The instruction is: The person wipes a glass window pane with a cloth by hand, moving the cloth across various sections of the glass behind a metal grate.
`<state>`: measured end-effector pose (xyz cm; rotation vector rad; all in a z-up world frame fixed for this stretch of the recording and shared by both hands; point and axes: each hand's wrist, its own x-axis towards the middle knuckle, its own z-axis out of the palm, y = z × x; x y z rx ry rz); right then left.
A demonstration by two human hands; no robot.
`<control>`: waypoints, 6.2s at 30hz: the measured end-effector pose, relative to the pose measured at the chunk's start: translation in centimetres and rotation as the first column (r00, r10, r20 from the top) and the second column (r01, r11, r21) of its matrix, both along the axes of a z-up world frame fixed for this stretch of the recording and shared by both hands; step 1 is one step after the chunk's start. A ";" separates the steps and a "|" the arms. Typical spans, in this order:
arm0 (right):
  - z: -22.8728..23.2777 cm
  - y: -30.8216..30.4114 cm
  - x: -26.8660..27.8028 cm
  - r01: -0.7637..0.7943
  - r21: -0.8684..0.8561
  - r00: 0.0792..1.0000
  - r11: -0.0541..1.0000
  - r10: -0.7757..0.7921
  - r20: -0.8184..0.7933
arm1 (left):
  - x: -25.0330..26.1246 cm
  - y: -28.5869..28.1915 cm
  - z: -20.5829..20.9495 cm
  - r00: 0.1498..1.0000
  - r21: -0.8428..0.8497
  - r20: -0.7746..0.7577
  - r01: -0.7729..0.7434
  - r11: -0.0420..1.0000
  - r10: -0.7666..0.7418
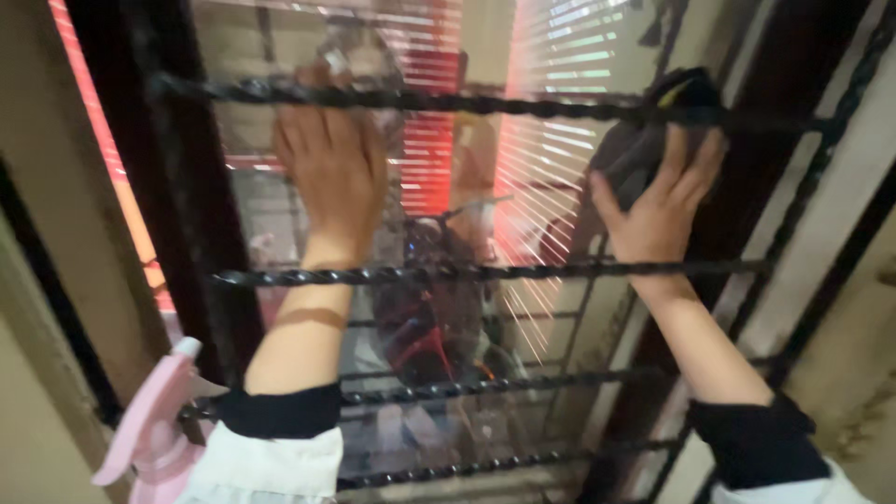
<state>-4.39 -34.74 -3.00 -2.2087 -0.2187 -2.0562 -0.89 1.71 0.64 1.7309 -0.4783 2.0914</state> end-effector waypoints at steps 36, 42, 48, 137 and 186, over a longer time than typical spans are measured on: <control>12.2 9.9 -0.7 -0.164 -0.266 0.932 0.950 0.238 0.274 | -2.5 -3.2 0.5 0.986 0.252 0.153 0.031 0.967 -0.071; 10.1 9.0 -1.7 -0.168 -0.398 0.963 0.902 0.237 0.131 | -2.3 -3.1 0.4 0.983 0.238 0.167 0.029 0.971 -0.071; 9.2 2.8 -0.4 0.028 0.059 0.966 0.998 -0.043 0.254 | -2.7 -3.0 0.4 0.984 0.254 0.147 0.060 0.965 -0.100; 5.1 2.2 0.2 0.002 0.291 0.991 0.957 -0.041 0.128 | -3.7 -6.4 1.0 0.999 -0.052 -0.032 0.005 0.999 -0.006; 3.0 7.9 0.2 -0.072 -0.383 0.996 0.921 0.049 -0.070 | -2.4 2.1 -0.9 0.978 0.012 -0.073 -0.196 0.980 0.197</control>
